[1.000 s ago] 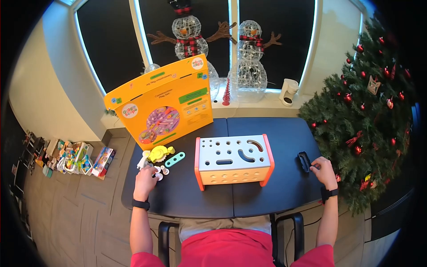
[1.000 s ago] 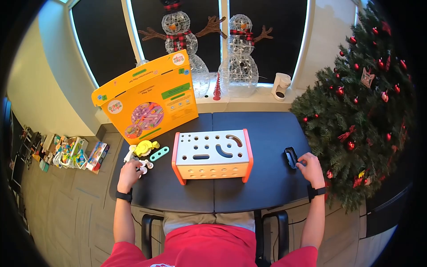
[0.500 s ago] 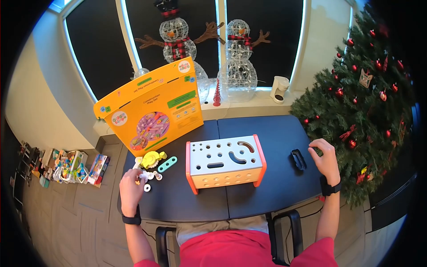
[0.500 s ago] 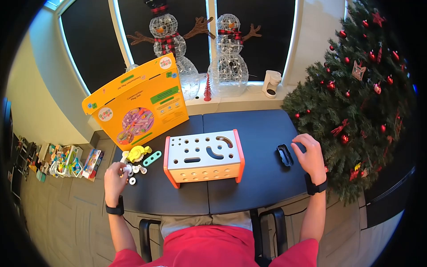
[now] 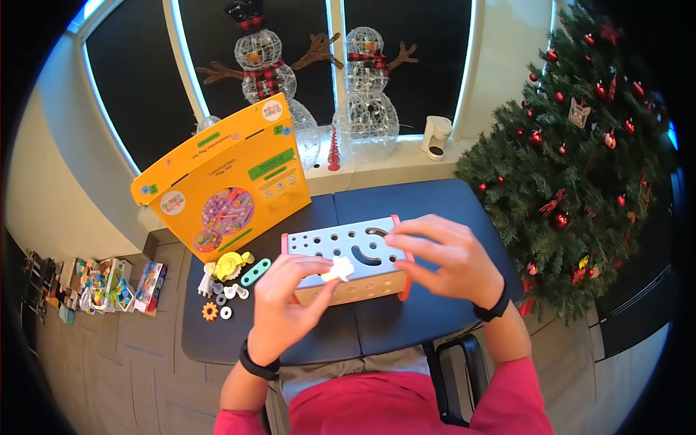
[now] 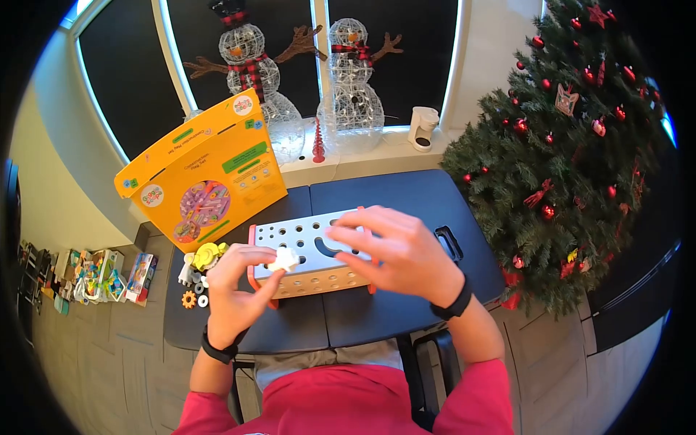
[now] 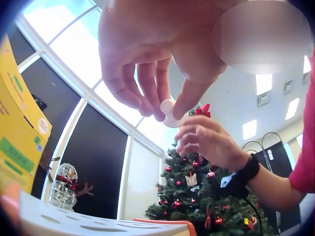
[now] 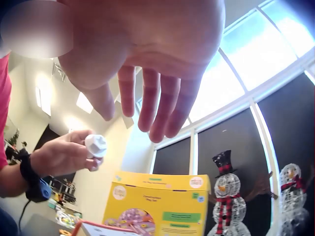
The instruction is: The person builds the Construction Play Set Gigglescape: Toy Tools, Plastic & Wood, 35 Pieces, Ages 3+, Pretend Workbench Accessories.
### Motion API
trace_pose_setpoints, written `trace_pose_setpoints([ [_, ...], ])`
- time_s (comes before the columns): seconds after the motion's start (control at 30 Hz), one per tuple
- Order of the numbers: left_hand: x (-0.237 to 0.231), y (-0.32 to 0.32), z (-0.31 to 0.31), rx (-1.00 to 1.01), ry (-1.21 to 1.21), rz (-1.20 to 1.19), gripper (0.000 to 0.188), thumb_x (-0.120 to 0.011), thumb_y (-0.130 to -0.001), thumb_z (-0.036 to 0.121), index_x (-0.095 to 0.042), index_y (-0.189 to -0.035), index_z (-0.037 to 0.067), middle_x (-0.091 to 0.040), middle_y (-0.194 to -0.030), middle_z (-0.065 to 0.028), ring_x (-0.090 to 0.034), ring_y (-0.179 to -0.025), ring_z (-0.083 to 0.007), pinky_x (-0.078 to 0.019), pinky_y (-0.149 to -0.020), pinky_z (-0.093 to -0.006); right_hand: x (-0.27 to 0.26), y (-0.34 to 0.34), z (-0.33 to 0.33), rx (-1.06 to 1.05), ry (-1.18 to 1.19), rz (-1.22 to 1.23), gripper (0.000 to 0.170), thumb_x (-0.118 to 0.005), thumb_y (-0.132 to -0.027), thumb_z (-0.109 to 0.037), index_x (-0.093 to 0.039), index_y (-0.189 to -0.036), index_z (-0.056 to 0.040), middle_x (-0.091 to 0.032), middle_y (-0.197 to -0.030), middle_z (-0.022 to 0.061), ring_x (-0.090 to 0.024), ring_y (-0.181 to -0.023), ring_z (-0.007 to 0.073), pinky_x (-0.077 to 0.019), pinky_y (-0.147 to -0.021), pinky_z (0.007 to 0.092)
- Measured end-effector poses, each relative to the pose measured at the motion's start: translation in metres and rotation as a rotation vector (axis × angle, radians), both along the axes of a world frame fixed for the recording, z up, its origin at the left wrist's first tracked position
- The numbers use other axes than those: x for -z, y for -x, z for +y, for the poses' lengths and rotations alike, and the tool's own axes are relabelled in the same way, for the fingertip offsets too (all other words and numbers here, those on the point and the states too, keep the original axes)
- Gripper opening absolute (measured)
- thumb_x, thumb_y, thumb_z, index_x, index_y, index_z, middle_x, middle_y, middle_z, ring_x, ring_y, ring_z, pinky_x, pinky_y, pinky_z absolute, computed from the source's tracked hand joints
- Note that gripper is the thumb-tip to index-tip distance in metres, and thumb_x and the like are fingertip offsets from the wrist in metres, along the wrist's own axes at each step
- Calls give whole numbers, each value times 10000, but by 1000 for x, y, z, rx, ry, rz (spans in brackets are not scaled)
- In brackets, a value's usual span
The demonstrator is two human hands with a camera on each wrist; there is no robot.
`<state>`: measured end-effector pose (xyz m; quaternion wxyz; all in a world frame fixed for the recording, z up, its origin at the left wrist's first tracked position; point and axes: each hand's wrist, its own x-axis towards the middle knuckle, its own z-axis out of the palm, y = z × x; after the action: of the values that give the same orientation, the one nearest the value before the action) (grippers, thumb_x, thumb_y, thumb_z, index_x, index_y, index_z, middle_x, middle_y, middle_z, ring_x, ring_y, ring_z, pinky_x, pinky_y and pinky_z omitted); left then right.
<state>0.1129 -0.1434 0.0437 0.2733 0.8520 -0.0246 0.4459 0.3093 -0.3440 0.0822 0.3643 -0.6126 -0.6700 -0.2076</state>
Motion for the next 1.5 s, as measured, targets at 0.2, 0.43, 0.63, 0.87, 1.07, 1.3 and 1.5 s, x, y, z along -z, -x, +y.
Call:
trace_pose_setpoints([
  [0.2,1,-21,-16,75,33,3,270,-891,-778,0,-726,-990,31,-798,-1006,-107,-752,-959,-277,-565,-899,-382,1,8,17,-209,40,14,327,-851,-820,-63,-774,-1137,-62,-754,-1113,83,-747,-938,277,-608,-812,391],
  [0.43,8,-24,-13,35,78,-27,256,-893,-790,10,-728,-980,55,-804,-1022,-85,-759,-969,-272,-485,-1094,-517,6,1,26,-237,79,139,225,-828,-881,-85,-780,-1098,-55,-761,-1098,81,-759,-898,258,-619,-800,349],
  [0.63,12,-21,-14,4,74,12,322,-876,-793,14,-716,-1070,49,-785,-1098,-105,-742,-1035,-283,-509,-1055,-470,6,-6,27,-250,100,150,201,-827,-875,-68,-775,-1067,-42,-761,-1094,97,-759,-917,276,-620,-815,354],
  [0.87,43,-2,-8,-109,40,23,381,-852,-816,39,-705,-1168,26,-741,-1192,-137,-696,-1133,-363,-542,-978,-436,3,-32,22,-178,137,228,176,-785,-869,15,-753,-1042,0,-757,-1094,111,-750,-977,291,-617,-865,360],
  [1.07,65,12,7,-361,-151,214,409,-812,-852,68,-692,-1241,25,-665,-1391,-170,-565,-1371,-425,-470,-1115,-506,13,-54,16,-114,276,217,216,-765,-861,35,-757,-1070,-18,-763,-1108,109,-743,-1024,314,-605,-914,384],
  [1.3,93,26,20,-340,24,322,390,-770,-892,67,-703,-1274,28,-584,-1525,-180,-554,-1389,-421,-478,-1122,-480,28,-65,12,-127,444,238,269,-765,-832,55,-760,-1088,-27,-775,-1118,109,-738,-1051,326,-597,-928,401],
  [1.5,96,28,21,-299,95,316,402,-718,-904,-4,-701,-1302,41,-579,-1538,-173,-618,-1315,-385,-543,-1040,-432,42,-69,18,-125,542,228,293,-747,-823,75,-767,-1094,-35,-785,-1124,101,-734,-1061,317,-597,-920,417],
])
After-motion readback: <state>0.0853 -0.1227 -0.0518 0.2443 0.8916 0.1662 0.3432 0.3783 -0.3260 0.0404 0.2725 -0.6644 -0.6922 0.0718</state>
